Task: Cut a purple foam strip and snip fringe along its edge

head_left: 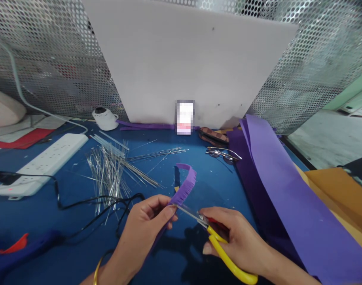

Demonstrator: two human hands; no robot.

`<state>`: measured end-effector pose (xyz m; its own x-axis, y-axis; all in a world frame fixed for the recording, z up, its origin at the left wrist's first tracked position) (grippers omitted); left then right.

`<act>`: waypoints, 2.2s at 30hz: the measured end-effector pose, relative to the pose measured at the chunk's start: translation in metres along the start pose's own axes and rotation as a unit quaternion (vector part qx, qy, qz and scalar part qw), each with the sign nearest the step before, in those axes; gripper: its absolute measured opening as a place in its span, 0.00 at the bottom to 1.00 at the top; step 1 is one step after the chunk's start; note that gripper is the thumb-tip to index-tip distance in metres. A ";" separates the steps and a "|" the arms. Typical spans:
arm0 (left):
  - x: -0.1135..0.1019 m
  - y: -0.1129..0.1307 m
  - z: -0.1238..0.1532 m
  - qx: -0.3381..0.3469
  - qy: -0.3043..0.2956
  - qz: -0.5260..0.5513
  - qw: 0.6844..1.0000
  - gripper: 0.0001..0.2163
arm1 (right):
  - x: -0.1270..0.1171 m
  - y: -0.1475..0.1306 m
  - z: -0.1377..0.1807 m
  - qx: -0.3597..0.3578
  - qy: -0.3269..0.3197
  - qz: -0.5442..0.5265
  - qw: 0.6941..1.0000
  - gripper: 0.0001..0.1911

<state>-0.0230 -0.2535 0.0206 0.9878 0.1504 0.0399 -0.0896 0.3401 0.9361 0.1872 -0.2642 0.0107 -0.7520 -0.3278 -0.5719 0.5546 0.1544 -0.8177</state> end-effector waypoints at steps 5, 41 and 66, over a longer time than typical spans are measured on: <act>0.001 0.000 0.000 0.002 0.000 0.009 1.000 0.07 | 0.001 -0.001 0.000 -0.012 0.002 -0.009 1.000 0.15; -0.001 -0.009 0.000 -0.039 -0.006 0.060 0.997 0.07 | 0.001 -0.005 -0.002 -0.015 -0.008 -0.030 0.999 0.14; -0.002 -0.008 -0.003 -0.060 -0.013 0.071 0.996 0.08 | 0.002 0.004 -0.001 0.032 -0.034 -0.097 0.994 0.11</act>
<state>-0.0251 -0.2535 0.0122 0.9671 0.1807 0.1793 -0.2413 0.4264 0.8717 0.1875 -0.2639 0.0059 -0.8228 -0.4082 -0.3954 0.4240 0.0224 -0.9054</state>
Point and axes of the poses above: each hand's wrist, its own z-axis away from the middle knuckle, its own x-axis out of the palm, y = z × x, the point moved 2 cm from there along -z, towards the middle knuckle, and after that the axes turned 7 degrees about y, right-handed, at the moved point
